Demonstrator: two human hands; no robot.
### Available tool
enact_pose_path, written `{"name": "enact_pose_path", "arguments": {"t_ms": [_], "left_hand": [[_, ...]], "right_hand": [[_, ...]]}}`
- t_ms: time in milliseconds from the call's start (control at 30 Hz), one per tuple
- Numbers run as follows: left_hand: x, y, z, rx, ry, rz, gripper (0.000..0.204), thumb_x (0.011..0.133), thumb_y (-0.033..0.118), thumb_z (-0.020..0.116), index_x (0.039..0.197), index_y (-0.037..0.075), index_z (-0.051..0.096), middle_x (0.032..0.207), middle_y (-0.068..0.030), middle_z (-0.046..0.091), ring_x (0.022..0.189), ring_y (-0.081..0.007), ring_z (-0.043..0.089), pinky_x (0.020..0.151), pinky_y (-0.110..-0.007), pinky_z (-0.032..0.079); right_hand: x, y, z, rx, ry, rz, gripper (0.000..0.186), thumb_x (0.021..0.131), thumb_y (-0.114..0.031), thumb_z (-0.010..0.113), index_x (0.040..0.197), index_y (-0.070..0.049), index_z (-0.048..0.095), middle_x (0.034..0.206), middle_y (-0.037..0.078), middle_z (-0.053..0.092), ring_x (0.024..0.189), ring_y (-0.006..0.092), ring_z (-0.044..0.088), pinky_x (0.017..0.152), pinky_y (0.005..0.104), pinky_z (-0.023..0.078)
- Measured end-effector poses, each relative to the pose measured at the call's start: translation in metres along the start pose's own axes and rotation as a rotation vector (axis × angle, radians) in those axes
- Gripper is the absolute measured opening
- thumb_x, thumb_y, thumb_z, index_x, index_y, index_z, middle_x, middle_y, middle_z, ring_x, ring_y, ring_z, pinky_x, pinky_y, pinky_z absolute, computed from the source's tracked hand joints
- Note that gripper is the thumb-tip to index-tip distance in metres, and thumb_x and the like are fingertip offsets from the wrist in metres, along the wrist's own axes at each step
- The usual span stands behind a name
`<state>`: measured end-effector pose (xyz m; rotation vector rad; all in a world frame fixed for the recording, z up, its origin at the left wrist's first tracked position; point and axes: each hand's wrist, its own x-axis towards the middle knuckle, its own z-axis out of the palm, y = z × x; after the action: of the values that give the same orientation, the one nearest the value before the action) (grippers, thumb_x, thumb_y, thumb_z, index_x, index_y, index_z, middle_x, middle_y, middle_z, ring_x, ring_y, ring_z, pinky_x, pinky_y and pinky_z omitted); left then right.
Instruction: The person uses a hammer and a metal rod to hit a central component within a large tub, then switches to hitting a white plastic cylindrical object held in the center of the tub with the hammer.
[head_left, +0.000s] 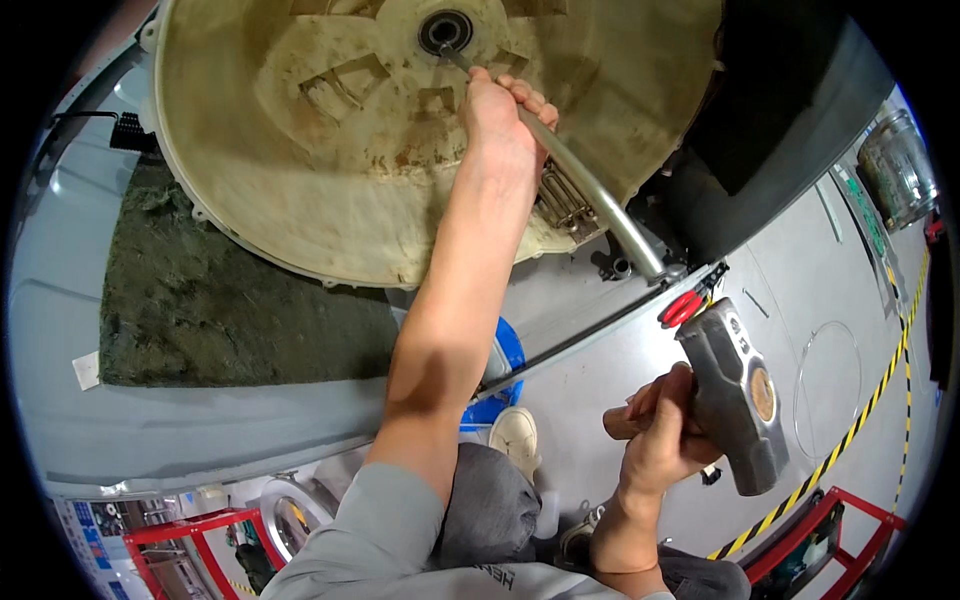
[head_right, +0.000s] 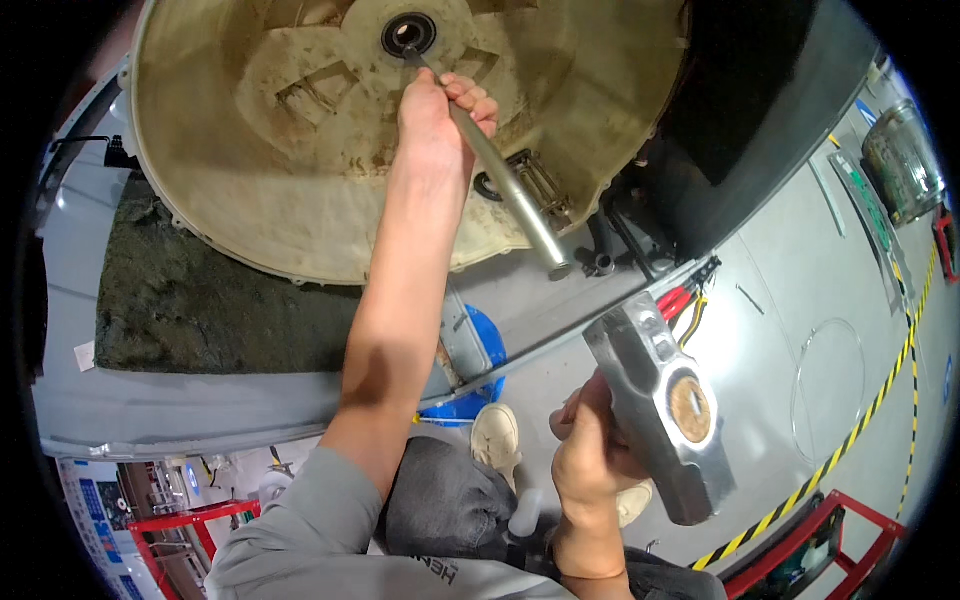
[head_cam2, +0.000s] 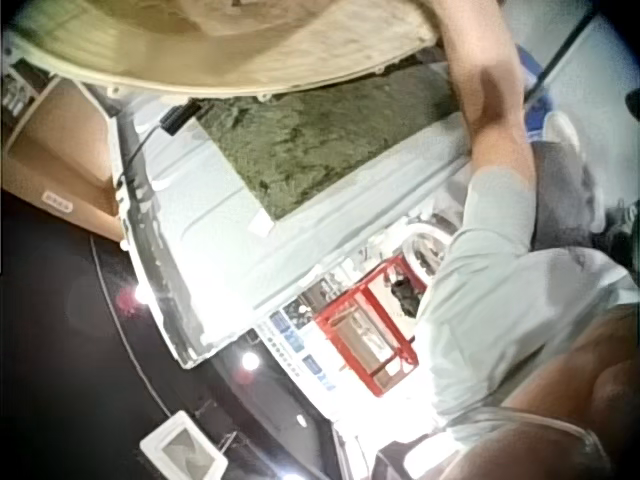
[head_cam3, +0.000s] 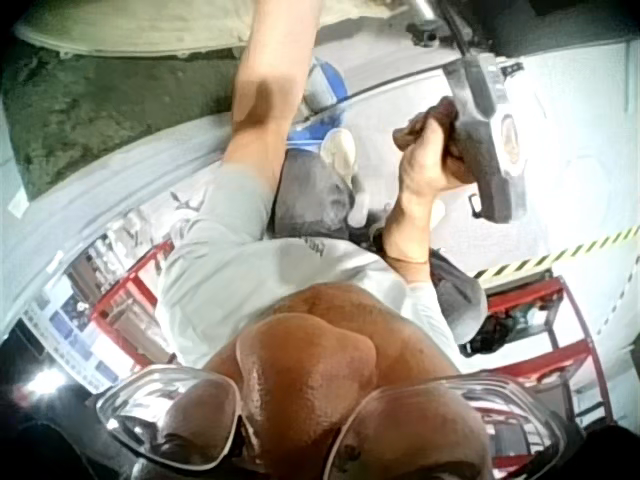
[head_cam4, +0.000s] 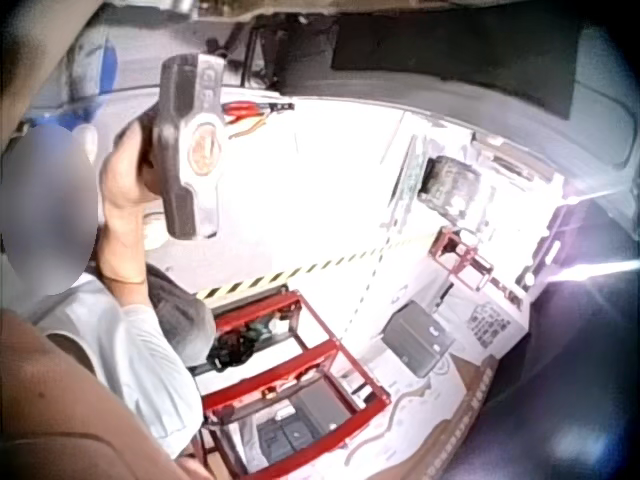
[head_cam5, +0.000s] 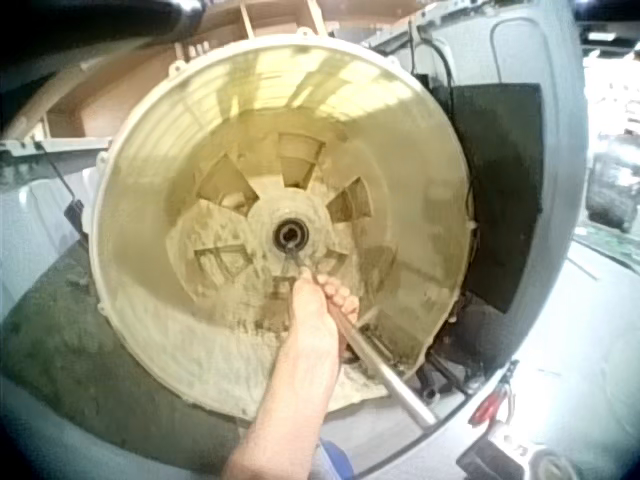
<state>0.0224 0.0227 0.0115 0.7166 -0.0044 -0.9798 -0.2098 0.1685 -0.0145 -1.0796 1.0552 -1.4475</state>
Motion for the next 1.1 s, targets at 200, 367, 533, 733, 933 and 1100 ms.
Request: {"name": "enact_pose_path", "arguments": {"t_ms": [200,367,533,733,933,1100], "left_hand": [[0.011,0.000,-0.001,-0.008,-0.061,-0.077,0.044,0.093,0.043,0.027,0.060,0.015,0.036,0.049,0.0045,0.032,0.040,-0.0092,0.026,0.038,-0.024,0.024],[0.012,-0.001,0.008,0.008,-0.105,-0.070,0.043,0.094,0.039,0.025,0.064,0.011,0.035,0.048,0.0030,0.031,0.039,-0.0100,0.028,0.039,-0.024,0.024],[0.016,0.003,0.020,-0.002,-0.053,-0.095,0.045,0.093,0.043,0.027,0.059,0.015,0.036,0.048,0.0051,0.032,0.040,-0.0086,0.027,0.039,-0.024,0.026],[0.019,0.003,0.023,0.008,-0.053,-0.100,0.046,0.093,0.044,0.027,0.057,0.015,0.036,0.047,0.0050,0.032,0.040,-0.0087,0.028,0.038,-0.024,0.026],[0.018,-0.002,0.018,0.059,-0.054,-0.051,0.045,0.093,0.042,0.027,0.059,0.015,0.037,0.048,0.0049,0.032,0.039,-0.0091,0.028,0.037,-0.024,0.024],[0.016,0.000,0.025,0.095,-0.001,-0.042,0.042,0.094,0.040,0.029,0.061,0.014,0.037,0.049,0.0048,0.033,0.039,-0.0090,0.028,0.039,-0.024,0.026]], "right_hand": [[-0.001,-0.002,-0.009,0.047,0.054,-0.057,0.016,0.083,0.000,0.048,0.097,0.006,0.045,0.056,0.006,0.045,0.037,0.0100,0.041,0.035,0.0240,0.038],[0.005,-0.007,-0.008,0.077,0.059,-0.035,0.017,0.082,-0.001,0.049,0.097,0.006,0.045,0.057,0.007,0.046,0.037,0.0103,0.041,0.035,0.0243,0.038],[0.007,-0.007,-0.007,0.085,0.038,-0.023,0.018,0.082,-0.001,0.049,0.099,0.006,0.045,0.059,0.007,0.047,0.038,0.0104,0.041,0.035,0.0241,0.038],[0.007,-0.008,-0.009,0.087,0.035,0.012,0.021,0.082,0.000,0.048,0.101,0.007,0.044,0.059,0.007,0.046,0.039,0.0104,0.041,0.035,0.0247,0.038],[0.007,-0.002,-0.019,0.128,-0.009,-0.099,0.012,0.082,0.000,0.045,0.093,0.006,0.044,0.056,0.005,0.041,0.038,0.0103,0.037,0.036,0.0242,0.038],[0.008,-0.001,-0.018,0.145,0.136,-0.290,0.025,0.087,-0.014,0.041,0.064,-0.006,0.037,0.051,0.002,0.035,0.038,0.0094,0.037,0.040,0.0214,0.037]]}}
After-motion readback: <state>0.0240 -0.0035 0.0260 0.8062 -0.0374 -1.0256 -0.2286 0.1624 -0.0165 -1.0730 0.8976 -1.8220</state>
